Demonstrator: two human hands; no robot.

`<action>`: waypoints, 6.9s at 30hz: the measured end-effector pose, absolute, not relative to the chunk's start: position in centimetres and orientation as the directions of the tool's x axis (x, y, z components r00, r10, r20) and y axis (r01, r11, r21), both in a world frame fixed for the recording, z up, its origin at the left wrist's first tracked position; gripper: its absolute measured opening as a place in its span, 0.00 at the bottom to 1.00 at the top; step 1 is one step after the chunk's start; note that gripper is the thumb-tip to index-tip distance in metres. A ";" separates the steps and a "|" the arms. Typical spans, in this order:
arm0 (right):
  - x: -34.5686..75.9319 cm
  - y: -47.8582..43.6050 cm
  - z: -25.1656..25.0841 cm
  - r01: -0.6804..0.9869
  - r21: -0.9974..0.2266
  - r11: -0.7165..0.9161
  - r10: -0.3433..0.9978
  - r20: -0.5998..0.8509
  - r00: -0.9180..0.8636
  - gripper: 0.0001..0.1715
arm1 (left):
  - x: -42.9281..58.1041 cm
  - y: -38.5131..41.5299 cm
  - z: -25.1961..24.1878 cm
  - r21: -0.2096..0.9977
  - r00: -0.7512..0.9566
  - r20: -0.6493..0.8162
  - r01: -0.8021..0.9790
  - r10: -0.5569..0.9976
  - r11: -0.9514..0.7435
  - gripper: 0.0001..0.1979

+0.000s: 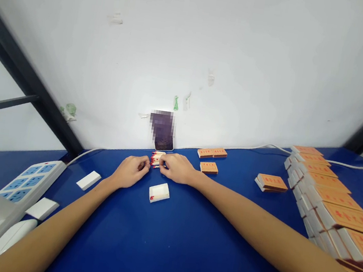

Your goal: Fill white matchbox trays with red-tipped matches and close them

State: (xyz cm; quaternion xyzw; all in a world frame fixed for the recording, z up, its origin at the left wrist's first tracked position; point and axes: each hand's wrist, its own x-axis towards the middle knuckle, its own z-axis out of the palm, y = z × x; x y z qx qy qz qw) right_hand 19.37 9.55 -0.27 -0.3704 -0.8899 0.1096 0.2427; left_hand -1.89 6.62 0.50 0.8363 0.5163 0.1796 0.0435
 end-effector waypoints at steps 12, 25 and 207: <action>19.5 9.4 -0.3 0.596 -0.391 0.701 0.712 0.344 -0.611 0.03 | -2.0 6.6 0.5 0.283 0.414 0.282 0.826 0.866 -0.487 0.08; 19.5 9.5 -0.4 0.585 -0.384 0.715 0.698 0.343 -0.628 0.05 | -1.9 6.3 0.6 0.274 0.390 0.296 0.840 0.872 -0.469 0.09; 19.9 9.1 -0.2 0.609 -0.335 0.719 0.695 0.347 -0.629 0.12 | -2.2 6.6 0.1 0.320 0.463 0.295 0.776 0.836 -0.543 0.15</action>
